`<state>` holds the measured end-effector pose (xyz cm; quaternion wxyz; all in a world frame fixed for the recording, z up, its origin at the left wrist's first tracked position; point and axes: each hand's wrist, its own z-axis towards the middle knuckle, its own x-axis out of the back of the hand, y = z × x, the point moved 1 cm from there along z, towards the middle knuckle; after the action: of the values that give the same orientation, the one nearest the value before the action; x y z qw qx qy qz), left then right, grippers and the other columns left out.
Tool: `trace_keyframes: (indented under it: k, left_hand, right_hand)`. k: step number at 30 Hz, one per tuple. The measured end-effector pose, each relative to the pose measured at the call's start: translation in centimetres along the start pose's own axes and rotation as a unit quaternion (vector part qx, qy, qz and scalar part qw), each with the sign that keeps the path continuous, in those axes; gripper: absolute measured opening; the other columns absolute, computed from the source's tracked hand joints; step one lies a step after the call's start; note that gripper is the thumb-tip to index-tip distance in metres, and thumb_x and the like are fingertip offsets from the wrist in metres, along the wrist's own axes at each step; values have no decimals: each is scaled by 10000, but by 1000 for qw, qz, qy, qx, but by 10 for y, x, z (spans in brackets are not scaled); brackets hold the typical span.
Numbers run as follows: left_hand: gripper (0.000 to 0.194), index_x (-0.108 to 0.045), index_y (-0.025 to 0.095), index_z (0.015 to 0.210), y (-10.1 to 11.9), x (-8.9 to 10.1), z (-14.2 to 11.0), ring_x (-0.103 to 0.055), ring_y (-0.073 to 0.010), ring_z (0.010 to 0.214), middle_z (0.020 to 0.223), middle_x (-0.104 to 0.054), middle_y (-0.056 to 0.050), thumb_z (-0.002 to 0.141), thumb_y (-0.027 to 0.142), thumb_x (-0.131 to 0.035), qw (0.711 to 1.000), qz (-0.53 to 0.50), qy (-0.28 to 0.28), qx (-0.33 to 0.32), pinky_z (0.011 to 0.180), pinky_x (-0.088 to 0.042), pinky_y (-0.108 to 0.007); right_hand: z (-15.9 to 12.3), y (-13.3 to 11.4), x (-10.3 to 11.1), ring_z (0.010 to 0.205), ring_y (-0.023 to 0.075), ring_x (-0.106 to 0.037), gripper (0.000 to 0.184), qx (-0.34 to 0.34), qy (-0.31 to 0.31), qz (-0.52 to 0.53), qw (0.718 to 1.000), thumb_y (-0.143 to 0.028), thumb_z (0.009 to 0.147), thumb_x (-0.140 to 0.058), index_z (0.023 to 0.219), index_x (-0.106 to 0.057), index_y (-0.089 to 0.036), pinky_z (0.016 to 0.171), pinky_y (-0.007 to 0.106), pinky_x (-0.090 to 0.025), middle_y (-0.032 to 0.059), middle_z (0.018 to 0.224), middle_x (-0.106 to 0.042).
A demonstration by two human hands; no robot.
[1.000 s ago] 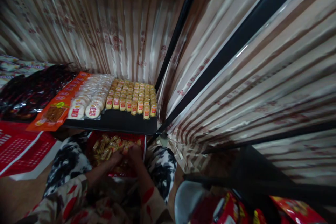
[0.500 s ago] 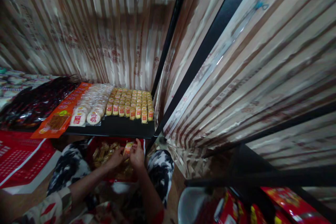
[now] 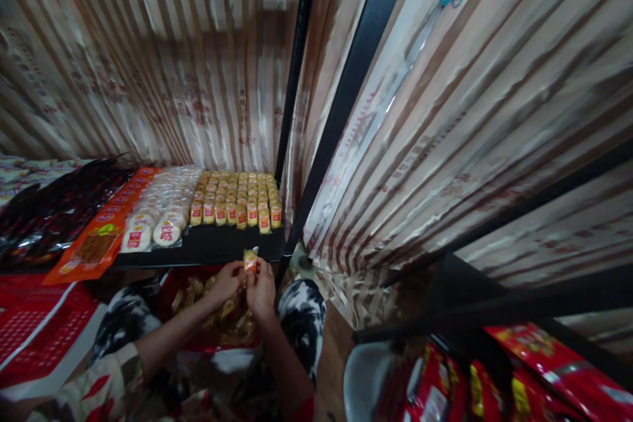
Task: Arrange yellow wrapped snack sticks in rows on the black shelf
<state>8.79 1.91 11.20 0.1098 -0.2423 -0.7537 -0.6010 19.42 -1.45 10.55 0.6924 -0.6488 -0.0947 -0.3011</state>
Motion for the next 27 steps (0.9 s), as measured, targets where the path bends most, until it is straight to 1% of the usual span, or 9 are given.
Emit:
trace_keyframes:
  k: [3,5,8,10,13,19,23,27]
  left_hand:
    - [288,-630,156,1023,7,-5,7,-590,-123,699,876,-652,-50,774,201,-494,1000,-7,-5,10,629,-466,-214]
    - [280,-637,159,1008,14,-9,13,-575,-111,706,859,-636,-41,767,184,-497,1000,1,4,-10,652,-457,-205]
    - [245,-659,157,952,25,-12,23,-558,-118,772,831,-620,-38,755,169,-514,998,22,26,-56,725,-437,-207]
    - [228,-663,156,928,33,-14,31,-551,-122,770,803,-613,-32,758,174,-512,997,28,31,-66,725,-431,-211]
    - [229,-657,157,928,42,-16,43,-553,-123,761,795,-611,-27,750,166,-512,997,27,39,-61,719,-430,-212]
    - [314,-612,151,1023,53,-24,62,-589,-127,782,913,-648,-54,728,130,-507,997,-17,63,-49,742,-442,-222]
    - [326,-608,175,1049,60,-28,68,-609,-131,866,986,-669,-51,745,125,-499,996,-58,52,-52,814,-440,-228]
    - [305,-627,179,1029,70,-29,71,-609,-136,922,1017,-674,-45,759,132,-493,997,-56,37,-48,866,-429,-234]
  right_hand:
    - [3,1,2,1082,217,-513,414,30,42,-53,997,-204,786,-403,1185,-496,-143,965,389,-392,125,1154,-555]
    - [6,2,3,1131,230,-470,453,40,66,-76,994,-192,779,-396,1220,-478,-126,994,402,-359,137,1188,-535]
    - [13,4,3,1128,245,-467,512,32,87,-86,992,-183,772,-392,1276,-428,-98,984,413,-364,157,1208,-521]
    - [19,3,4,1121,247,-473,543,26,97,-81,992,-174,771,-382,1308,-390,-90,977,414,-369,161,1212,-518]
    - [31,0,4,1145,239,-460,572,23,115,-60,991,-164,772,-367,1338,-345,-85,983,404,-364,162,1223,-510]
    - [58,3,-1,1240,215,-378,597,16,160,18,987,-155,772,-341,1364,-288,-93,1018,394,-328,155,1308,-444]
    - [73,9,-6,1260,189,-352,608,-4,178,38,983,-150,763,-320,1368,-273,-105,1053,376,-285,138,1357,-396]
    - [86,14,-8,1282,158,-318,610,-30,188,31,981,-149,758,-277,1367,-268,-115,1077,353,-249,121,1393,-349]
